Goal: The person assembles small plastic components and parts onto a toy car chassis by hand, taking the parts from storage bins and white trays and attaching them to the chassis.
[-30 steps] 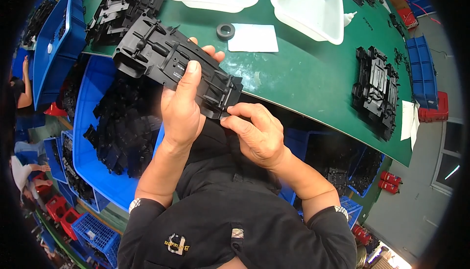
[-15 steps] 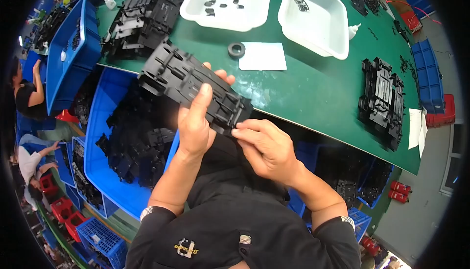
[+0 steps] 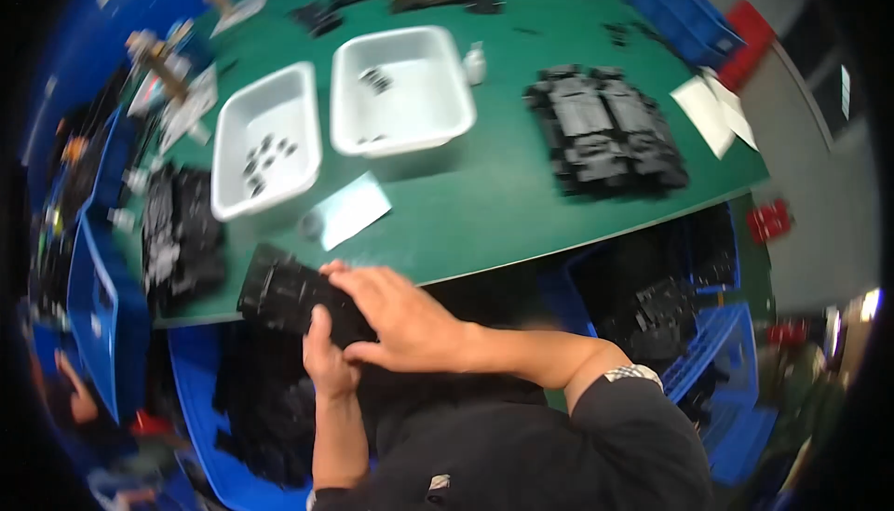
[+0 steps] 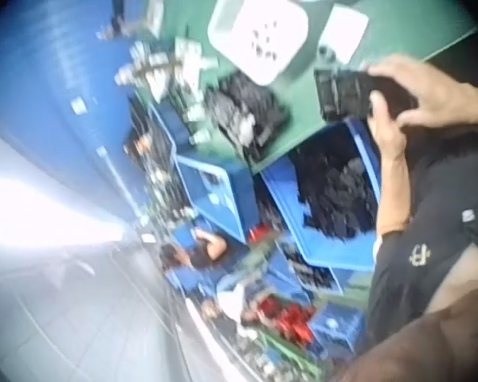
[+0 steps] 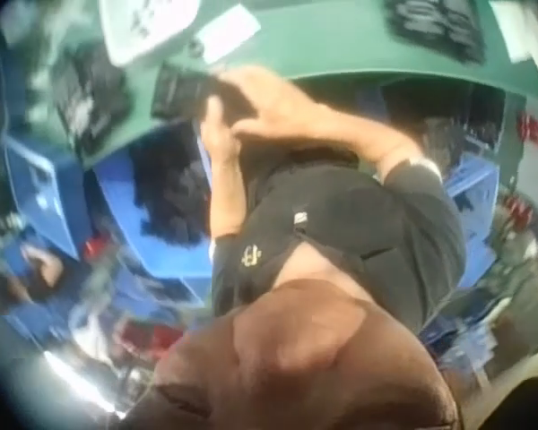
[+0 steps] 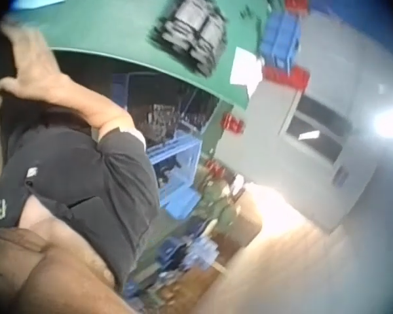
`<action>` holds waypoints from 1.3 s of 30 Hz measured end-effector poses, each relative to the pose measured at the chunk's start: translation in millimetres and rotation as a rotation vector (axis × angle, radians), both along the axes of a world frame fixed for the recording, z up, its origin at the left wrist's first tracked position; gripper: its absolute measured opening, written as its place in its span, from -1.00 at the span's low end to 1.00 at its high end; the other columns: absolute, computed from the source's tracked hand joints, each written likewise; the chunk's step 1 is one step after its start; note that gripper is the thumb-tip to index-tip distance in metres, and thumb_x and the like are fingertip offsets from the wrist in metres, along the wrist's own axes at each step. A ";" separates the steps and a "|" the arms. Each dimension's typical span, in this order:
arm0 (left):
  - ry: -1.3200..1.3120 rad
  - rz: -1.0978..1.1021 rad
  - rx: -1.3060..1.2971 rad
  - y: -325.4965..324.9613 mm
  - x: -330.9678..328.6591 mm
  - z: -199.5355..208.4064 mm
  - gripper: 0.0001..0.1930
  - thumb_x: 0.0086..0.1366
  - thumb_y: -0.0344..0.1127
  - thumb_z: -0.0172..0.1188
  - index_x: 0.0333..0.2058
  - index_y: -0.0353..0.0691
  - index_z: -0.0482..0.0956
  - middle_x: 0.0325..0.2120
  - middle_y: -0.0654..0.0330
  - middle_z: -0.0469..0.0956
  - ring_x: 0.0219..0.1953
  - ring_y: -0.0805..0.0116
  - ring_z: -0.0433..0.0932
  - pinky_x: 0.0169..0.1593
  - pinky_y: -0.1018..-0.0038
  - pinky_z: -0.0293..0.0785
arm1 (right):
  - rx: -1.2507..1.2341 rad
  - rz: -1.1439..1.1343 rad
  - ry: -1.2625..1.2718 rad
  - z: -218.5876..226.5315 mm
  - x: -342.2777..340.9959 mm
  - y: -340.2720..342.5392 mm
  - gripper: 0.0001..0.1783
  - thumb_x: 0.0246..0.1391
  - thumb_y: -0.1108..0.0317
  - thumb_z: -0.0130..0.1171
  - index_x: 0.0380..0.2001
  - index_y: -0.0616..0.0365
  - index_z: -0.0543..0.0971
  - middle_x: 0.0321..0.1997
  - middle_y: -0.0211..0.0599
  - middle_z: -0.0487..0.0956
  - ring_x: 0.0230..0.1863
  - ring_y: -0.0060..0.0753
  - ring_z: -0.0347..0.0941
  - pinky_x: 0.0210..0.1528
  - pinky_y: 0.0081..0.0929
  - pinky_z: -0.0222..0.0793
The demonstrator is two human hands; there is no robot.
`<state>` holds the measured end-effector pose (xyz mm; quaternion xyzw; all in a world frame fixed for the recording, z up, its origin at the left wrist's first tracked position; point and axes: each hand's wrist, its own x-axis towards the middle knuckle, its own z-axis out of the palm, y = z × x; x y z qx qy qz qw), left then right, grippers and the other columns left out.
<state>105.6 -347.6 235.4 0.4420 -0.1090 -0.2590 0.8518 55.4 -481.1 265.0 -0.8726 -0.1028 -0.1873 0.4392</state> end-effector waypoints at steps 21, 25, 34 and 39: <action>-0.013 0.580 0.620 97.9 18.3 -27.0 -0.66 0.26 -0.33 0.02 -0.10 -0.51 0.41 -0.16 -0.15 0.48 -0.10 0.02 0.50 0.04 0.23 0.46 | -0.021 -1.487 0.401 66.6 -198.3 -395.6 -0.18 -0.41 0.21 0.41 0.01 0.31 0.38 -0.18 -0.01 0.55 -0.18 -0.24 0.52 -0.12 -0.43 0.39; 0.150 0.816 0.777 132.6 16.5 -62.5 -0.65 0.26 -0.32 0.04 -0.10 -0.52 0.42 -0.19 -0.08 0.50 -0.12 0.09 0.49 0.00 0.25 0.45 | 0.136 -1.402 0.398 55.3 -194.7 -417.3 -0.17 -0.43 0.29 0.44 0.02 0.34 0.39 -0.23 -0.11 0.55 -0.20 -0.28 0.49 -0.11 -0.48 0.37; 0.120 0.639 1.424 212.7 7.3 -169.8 -0.72 0.20 -0.30 0.18 -0.26 -0.47 0.54 -0.51 0.02 0.54 -0.54 0.28 0.44 -0.52 0.41 0.42 | 0.053 -1.168 0.602 55.3 -171.2 -410.0 -0.15 -0.35 0.21 0.43 0.08 0.29 0.36 -0.10 -0.05 0.49 -0.05 -0.23 0.43 0.01 -0.42 0.31; 0.303 0.448 1.351 276.3 1.5 -230.0 -0.67 0.21 -0.31 0.17 -0.12 -0.42 0.48 -0.31 -0.03 0.55 -0.30 0.20 0.54 -0.23 0.35 0.52 | 0.088 -1.116 0.636 49.9 -179.0 -417.1 -0.13 -0.26 0.06 0.43 0.13 0.21 0.34 0.01 0.05 0.45 0.05 -0.16 0.39 0.09 -0.32 0.28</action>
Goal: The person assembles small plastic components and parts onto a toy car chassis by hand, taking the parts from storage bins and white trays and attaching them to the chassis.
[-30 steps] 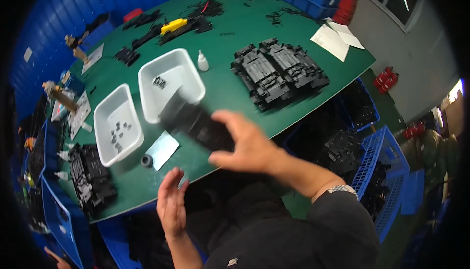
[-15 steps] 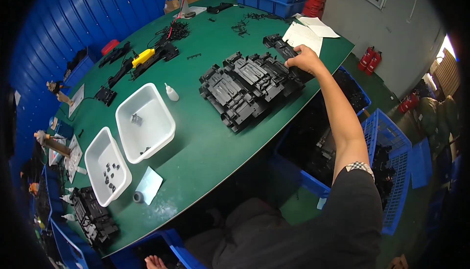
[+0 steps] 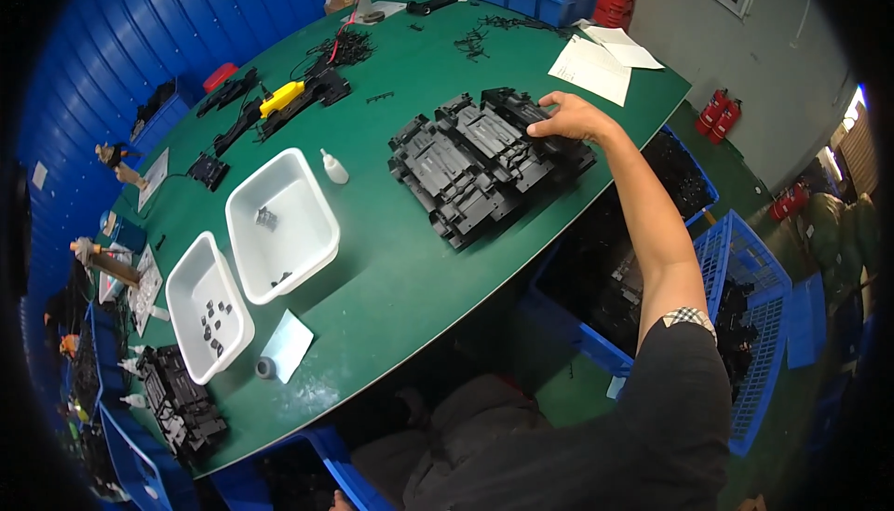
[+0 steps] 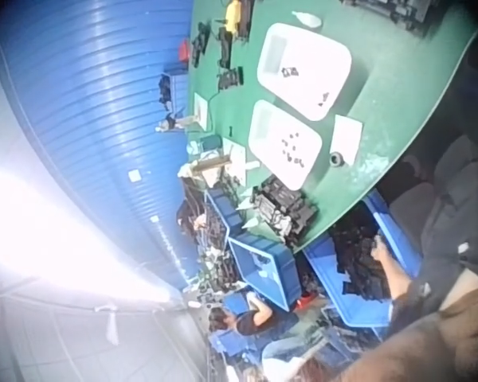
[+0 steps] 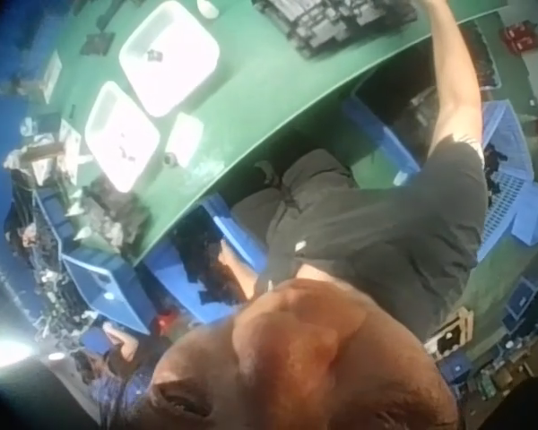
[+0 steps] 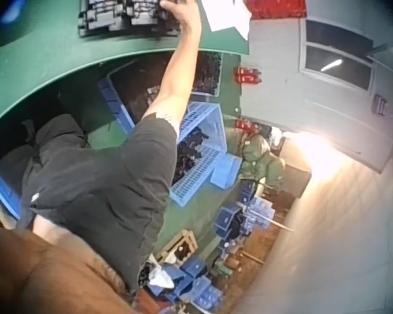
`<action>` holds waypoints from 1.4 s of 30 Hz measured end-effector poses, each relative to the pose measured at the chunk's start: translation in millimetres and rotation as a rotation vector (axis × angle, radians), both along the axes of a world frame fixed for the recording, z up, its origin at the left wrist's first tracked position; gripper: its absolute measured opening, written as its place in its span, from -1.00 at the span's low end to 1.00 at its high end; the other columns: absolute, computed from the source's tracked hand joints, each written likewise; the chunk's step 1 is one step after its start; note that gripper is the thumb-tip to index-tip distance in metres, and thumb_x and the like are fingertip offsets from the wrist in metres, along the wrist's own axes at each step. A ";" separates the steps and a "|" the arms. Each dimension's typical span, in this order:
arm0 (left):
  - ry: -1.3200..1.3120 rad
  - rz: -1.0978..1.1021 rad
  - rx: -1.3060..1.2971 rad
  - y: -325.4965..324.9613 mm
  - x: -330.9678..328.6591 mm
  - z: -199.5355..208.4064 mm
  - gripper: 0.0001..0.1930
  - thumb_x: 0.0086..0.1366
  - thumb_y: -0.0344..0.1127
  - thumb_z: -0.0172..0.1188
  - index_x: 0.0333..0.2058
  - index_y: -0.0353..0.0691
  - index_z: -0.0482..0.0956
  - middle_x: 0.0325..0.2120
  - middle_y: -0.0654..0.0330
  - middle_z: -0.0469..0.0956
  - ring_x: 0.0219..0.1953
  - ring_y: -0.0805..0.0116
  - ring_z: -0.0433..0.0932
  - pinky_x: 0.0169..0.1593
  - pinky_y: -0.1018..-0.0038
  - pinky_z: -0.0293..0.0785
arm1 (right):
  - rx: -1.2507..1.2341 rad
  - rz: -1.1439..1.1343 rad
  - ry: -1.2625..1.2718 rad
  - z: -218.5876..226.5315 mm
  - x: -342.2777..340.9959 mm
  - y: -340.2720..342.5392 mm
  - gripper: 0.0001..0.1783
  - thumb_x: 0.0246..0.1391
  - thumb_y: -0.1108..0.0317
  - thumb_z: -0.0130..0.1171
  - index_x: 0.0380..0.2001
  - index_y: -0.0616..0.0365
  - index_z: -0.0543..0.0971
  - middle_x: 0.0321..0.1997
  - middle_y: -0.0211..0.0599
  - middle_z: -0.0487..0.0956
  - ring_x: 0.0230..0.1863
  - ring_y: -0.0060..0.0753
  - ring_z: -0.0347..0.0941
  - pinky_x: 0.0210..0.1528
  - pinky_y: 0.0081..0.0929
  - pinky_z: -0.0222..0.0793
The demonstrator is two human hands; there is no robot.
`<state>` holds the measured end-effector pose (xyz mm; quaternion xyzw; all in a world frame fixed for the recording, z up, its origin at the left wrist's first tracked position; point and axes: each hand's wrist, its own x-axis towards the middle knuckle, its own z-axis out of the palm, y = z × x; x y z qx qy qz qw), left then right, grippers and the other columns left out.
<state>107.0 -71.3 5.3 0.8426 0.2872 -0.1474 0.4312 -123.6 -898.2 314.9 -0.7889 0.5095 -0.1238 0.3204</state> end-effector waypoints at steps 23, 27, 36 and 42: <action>0.523 -0.511 0.401 24.8 12.4 -210.5 -0.37 0.07 0.01 0.21 -0.05 -0.44 0.42 -0.01 -0.18 0.43 0.06 0.02 0.43 0.12 0.22 0.31 | -0.324 0.288 -0.233 -19.5 258.3 168.8 -0.66 -0.08 0.24 0.27 -0.31 0.30 0.55 -0.42 -0.22 0.58 -0.37 -0.41 0.50 -0.28 -0.47 0.40; 0.427 -0.454 0.355 -0.7 -0.3 -185.8 -0.16 -0.10 -0.21 0.43 0.07 -0.41 0.12 -0.03 -0.22 0.44 0.04 -0.05 0.44 0.10 0.31 0.38 | -0.238 0.075 -0.361 -80.2 277.2 117.5 -0.29 -0.22 0.25 0.39 0.01 0.37 0.39 -0.07 -0.02 0.50 -0.04 -0.23 0.45 -0.01 -0.41 0.38; 0.552 0.097 0.368 -15.6 0.1 -70.1 -0.03 -0.22 -0.04 0.52 0.08 -0.46 0.21 0.02 -0.15 0.40 0.06 -0.03 0.42 0.16 0.29 0.34 | -0.176 0.144 -0.416 -128.2 312.3 91.0 -0.27 -0.25 0.23 0.39 0.03 0.33 0.44 -0.04 -0.05 0.53 -0.02 -0.26 0.47 0.01 -0.45 0.36; 0.711 0.246 0.521 16.1 -4.0 -65.0 0.23 -0.23 0.31 0.38 0.18 -0.57 0.03 0.23 -0.24 -0.03 0.23 -0.28 0.07 0.17 0.03 0.25 | -0.138 0.253 -0.423 -151.7 315.7 35.9 -0.66 0.02 0.37 0.13 -0.10 0.21 0.57 -0.21 -0.31 0.62 -0.26 -0.50 0.52 -0.21 -0.56 0.43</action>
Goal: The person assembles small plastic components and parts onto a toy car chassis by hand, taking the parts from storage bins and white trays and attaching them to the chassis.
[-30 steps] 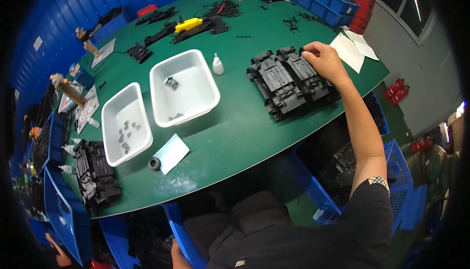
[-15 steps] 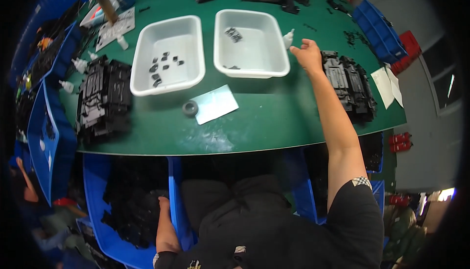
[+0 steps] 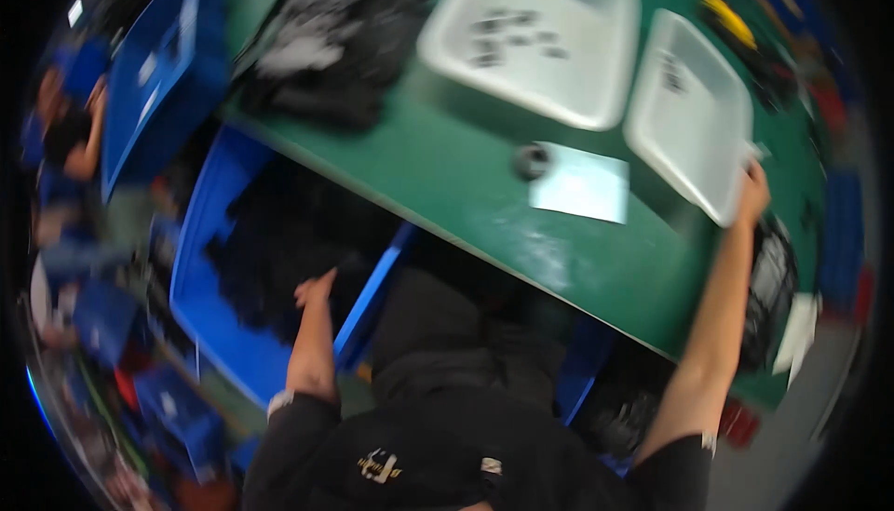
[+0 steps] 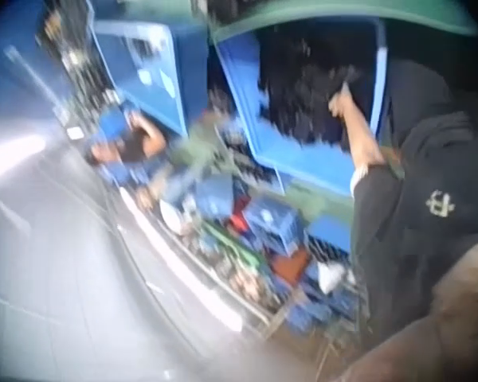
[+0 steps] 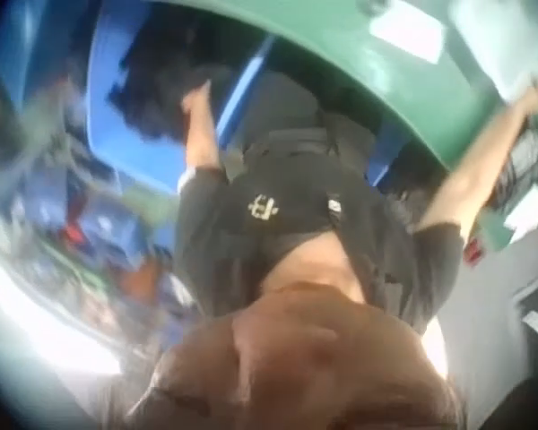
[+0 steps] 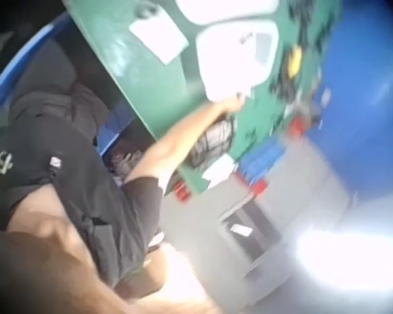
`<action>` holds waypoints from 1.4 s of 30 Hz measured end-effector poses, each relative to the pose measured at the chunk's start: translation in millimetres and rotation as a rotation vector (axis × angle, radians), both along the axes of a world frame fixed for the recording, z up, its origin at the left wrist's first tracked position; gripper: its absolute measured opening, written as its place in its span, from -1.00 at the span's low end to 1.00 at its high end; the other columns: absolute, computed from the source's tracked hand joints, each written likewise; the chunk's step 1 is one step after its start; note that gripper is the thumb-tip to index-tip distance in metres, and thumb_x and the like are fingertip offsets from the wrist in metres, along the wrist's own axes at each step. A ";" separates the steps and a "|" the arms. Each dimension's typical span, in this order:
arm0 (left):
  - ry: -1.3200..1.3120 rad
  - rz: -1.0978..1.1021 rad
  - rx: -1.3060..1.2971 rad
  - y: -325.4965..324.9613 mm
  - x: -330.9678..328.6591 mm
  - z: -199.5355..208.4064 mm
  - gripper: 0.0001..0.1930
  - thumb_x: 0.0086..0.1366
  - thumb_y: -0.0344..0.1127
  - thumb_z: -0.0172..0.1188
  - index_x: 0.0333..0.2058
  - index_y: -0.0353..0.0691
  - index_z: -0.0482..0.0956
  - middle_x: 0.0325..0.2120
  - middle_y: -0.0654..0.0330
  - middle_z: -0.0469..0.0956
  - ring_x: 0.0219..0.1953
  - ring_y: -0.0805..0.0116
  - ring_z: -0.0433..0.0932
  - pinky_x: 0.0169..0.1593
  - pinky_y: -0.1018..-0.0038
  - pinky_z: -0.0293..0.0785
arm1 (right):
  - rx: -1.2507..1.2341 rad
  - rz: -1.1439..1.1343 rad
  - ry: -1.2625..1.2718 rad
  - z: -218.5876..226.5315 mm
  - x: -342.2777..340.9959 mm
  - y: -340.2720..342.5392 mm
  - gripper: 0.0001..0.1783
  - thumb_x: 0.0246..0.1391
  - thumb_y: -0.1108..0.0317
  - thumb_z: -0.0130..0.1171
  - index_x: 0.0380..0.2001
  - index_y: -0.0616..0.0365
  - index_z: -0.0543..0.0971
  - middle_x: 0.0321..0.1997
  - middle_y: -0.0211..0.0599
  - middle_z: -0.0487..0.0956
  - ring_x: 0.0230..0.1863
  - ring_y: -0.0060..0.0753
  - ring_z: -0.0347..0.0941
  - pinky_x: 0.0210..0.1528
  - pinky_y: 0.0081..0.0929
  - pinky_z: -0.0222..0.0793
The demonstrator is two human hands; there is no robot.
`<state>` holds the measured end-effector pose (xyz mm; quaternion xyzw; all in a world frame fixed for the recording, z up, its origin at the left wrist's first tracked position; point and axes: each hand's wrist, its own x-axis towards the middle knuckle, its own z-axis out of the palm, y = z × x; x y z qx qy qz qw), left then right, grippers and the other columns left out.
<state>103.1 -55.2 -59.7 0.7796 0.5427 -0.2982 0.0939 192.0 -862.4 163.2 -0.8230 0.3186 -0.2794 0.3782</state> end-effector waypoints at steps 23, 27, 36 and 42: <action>-0.339 0.327 0.035 78.7 -57.3 -12.7 0.36 -0.40 0.42 0.40 0.22 -0.45 0.00 0.24 -0.33 -0.19 0.20 -0.26 0.11 0.26 0.13 0.14 | 0.206 0.408 -0.278 124.9 -108.7 251.2 -0.69 0.13 0.52 0.07 -0.04 0.33 0.41 -0.21 -0.30 0.53 -0.20 -0.47 0.50 -0.13 -0.51 0.43; -0.388 0.191 0.016 77.4 -69.1 -25.5 0.25 -0.35 0.16 0.54 0.19 -0.50 0.04 0.25 -0.31 -0.27 0.25 -0.22 -0.02 0.26 0.21 0.16 | 0.280 0.540 -0.196 100.6 -104.4 277.0 -0.65 0.03 0.57 0.18 -0.07 0.30 0.43 -0.23 -0.38 0.49 -0.23 -0.60 0.43 -0.17 -0.61 0.39; -0.298 -0.283 -0.120 53.6 -84.5 12.5 -0.02 -0.30 -0.22 0.57 0.10 -0.37 0.18 0.10 -0.18 0.20 0.14 -0.11 0.25 0.22 0.26 0.23 | -0.195 0.660 0.096 106.6 -76.8 303.5 -0.69 0.01 0.40 0.23 -0.15 0.24 0.51 -0.29 -0.24 0.50 -0.41 -0.40 0.42 -0.35 -0.53 0.38; -0.323 -0.341 -0.113 76.1 -96.5 0.9 -0.14 -0.26 -0.32 0.51 0.05 -0.35 0.25 0.02 -0.13 0.31 0.09 -0.07 0.31 0.18 0.29 0.27 | -0.337 0.655 0.205 109.8 -68.8 308.0 -0.72 0.02 0.38 0.20 -0.20 0.25 0.49 -0.35 -0.17 0.46 -0.37 -0.18 0.42 -0.30 -0.36 0.39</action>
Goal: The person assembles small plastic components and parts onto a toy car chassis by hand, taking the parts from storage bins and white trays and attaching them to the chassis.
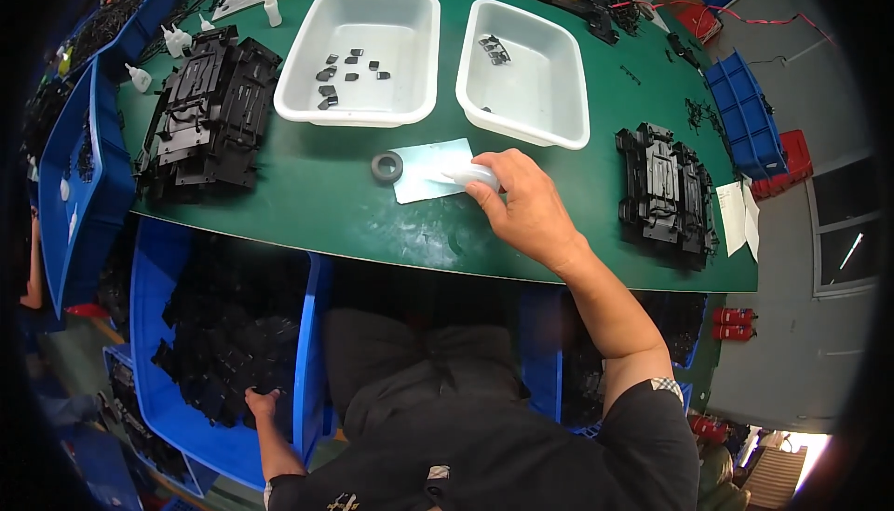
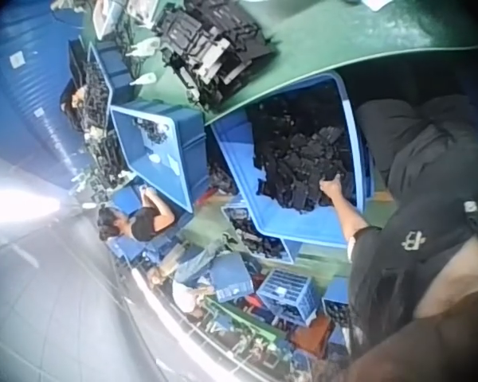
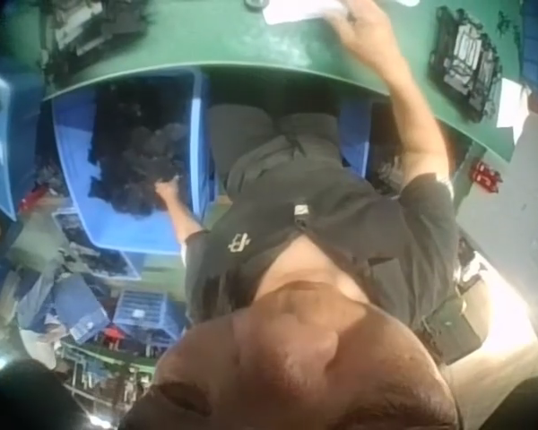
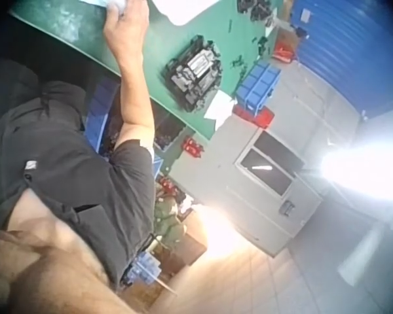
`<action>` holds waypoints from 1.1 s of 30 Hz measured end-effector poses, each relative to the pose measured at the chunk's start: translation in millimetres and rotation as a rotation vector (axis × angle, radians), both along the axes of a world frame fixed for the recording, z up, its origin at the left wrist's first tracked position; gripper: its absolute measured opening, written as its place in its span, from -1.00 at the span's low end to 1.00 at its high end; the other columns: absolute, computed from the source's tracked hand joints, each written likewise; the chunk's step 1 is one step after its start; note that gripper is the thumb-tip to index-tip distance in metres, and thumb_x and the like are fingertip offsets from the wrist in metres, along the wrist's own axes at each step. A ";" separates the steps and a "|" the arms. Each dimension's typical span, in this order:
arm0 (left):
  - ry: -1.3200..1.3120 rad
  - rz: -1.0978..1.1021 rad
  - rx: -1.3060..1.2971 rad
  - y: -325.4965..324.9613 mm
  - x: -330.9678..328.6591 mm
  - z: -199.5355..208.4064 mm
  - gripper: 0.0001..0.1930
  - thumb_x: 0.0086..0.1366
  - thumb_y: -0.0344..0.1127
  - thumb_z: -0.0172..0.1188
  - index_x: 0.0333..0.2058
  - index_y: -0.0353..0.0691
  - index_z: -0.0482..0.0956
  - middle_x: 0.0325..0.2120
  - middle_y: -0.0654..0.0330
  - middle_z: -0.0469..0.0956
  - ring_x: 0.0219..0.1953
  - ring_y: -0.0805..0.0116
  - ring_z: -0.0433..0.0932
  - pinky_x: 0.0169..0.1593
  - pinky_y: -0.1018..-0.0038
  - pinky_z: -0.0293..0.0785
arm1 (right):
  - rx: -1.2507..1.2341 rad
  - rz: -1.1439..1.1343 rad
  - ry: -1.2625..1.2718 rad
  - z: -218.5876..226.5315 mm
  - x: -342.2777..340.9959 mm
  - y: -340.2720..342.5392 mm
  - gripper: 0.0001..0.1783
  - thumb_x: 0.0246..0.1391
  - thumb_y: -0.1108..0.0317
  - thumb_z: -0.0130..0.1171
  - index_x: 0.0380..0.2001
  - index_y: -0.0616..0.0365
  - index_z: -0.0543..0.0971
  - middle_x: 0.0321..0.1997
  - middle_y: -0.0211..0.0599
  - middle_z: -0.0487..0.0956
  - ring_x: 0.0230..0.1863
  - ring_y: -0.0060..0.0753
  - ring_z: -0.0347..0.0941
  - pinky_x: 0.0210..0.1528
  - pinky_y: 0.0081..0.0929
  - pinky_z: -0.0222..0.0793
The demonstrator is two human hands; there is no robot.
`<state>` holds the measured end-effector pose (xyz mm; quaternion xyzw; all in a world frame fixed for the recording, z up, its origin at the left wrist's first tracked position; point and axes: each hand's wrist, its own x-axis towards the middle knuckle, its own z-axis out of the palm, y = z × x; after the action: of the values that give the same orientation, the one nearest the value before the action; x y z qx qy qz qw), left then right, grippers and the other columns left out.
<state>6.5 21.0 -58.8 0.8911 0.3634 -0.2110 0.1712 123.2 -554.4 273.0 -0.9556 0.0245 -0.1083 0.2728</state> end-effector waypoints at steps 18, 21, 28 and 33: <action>0.005 0.040 0.018 -3.5 2.8 -2.0 -0.18 -0.27 -0.35 0.50 0.04 -0.32 0.31 0.01 -0.09 0.31 0.10 -0.05 0.31 0.19 0.30 0.25 | -0.185 0.043 0.063 19.5 14.5 7.9 -0.79 -0.01 0.40 0.18 -0.30 0.27 0.50 -0.35 -0.11 0.47 -0.27 -0.04 0.41 -0.22 -0.24 0.35; 0.014 0.043 0.019 -5.3 4.0 0.2 -0.18 -0.27 -0.34 0.51 0.04 -0.31 0.31 0.02 -0.08 0.30 0.09 -0.05 0.31 0.19 0.31 0.26 | -0.197 0.052 0.072 21.5 15.5 8.8 -0.80 -0.01 0.40 0.18 -0.30 0.27 0.50 -0.35 -0.10 0.47 -0.27 -0.04 0.41 -0.22 -0.24 0.35; 0.016 0.055 0.015 -3.3 3.5 -3.0 -0.18 -0.27 -0.35 0.51 0.04 -0.28 0.31 0.02 -0.08 0.30 0.09 -0.04 0.32 0.18 0.31 0.26 | -0.230 0.059 0.081 23.5 17.9 11.4 -0.80 -0.01 0.40 0.19 -0.31 0.27 0.50 -0.34 -0.10 0.48 -0.26 -0.05 0.41 -0.22 -0.24 0.35; 0.016 0.055 0.021 -1.7 1.9 -2.4 -0.18 -0.27 -0.35 0.51 0.04 -0.28 0.31 0.01 -0.07 0.32 0.08 -0.04 0.32 0.18 0.31 0.27 | -0.229 0.057 0.086 22.2 19.3 12.7 -0.80 0.00 0.39 0.18 -0.31 0.27 0.50 -0.35 -0.11 0.48 -0.26 -0.05 0.41 -0.22 -0.24 0.35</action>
<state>8.5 19.3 -61.1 0.8808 0.3914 -0.2097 0.1645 142.5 -541.7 295.2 -0.9846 -0.0036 -0.0615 0.1634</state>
